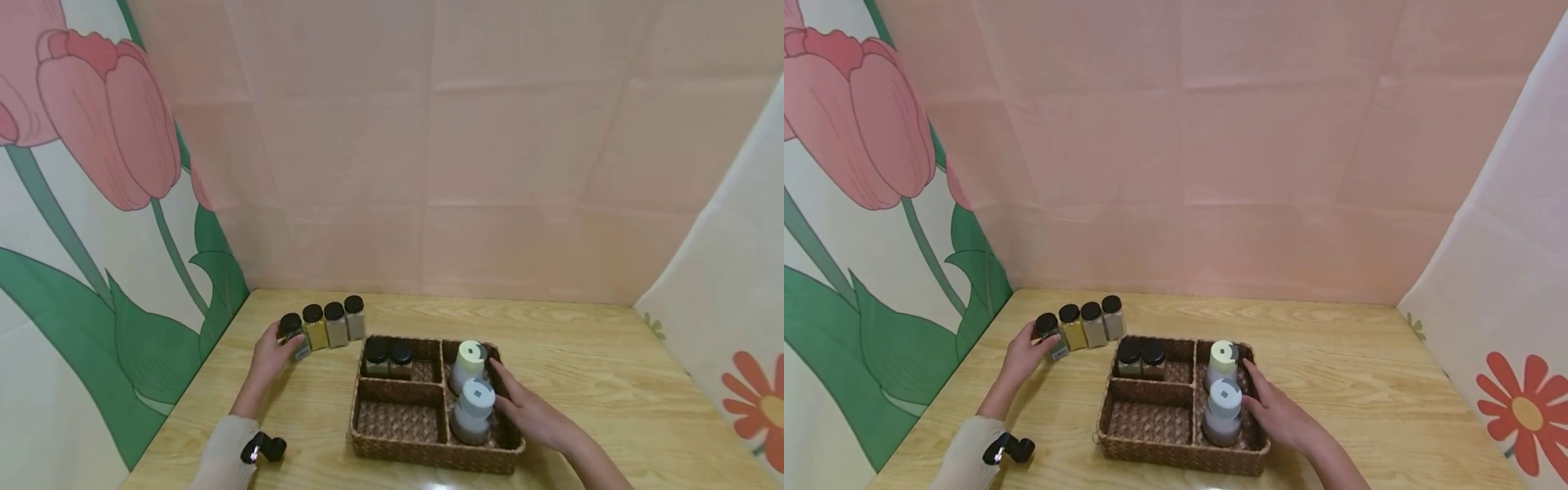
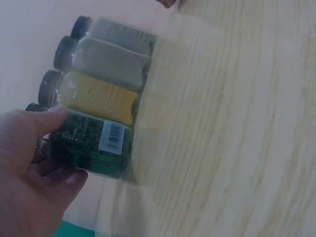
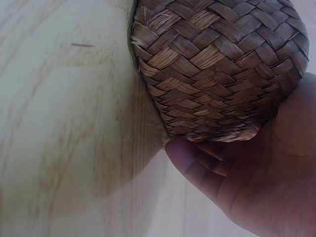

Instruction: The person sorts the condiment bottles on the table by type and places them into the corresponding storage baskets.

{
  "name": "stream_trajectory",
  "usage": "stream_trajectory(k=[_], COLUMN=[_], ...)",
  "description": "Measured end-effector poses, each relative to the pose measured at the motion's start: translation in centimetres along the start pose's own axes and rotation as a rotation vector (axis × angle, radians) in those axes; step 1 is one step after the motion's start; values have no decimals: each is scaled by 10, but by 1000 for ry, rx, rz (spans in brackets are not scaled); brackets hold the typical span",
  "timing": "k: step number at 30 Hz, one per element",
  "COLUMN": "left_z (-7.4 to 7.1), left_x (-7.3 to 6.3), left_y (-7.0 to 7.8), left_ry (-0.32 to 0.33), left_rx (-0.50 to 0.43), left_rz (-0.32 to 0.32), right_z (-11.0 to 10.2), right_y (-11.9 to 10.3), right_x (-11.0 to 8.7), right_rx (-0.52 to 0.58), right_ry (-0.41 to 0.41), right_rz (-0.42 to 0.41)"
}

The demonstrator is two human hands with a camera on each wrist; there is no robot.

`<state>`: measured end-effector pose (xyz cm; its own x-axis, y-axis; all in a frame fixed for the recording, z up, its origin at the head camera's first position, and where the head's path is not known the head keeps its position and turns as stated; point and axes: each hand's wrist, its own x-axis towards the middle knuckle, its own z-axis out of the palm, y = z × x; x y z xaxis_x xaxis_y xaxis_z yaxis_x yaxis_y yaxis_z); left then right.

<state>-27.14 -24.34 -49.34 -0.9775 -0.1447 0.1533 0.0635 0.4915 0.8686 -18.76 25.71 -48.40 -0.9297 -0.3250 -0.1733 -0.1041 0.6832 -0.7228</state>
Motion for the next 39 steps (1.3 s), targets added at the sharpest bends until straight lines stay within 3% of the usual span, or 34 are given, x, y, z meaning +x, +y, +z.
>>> stream_trajectory(k=[5,17,39], left_z=[-6,-19,-16], left_x=[-1,-8,-30], left_y=[6,36,67], left_ry=[9,30,52], left_rx=[12,85,103], left_rz=[16,60,111], right_z=[0,-1,-1], right_y=[-1,-3,-5], right_x=[-1,-1,-2], right_rx=[2,0,-19], right_ry=[-1,6,15], right_rz=[-6,-7,-13])
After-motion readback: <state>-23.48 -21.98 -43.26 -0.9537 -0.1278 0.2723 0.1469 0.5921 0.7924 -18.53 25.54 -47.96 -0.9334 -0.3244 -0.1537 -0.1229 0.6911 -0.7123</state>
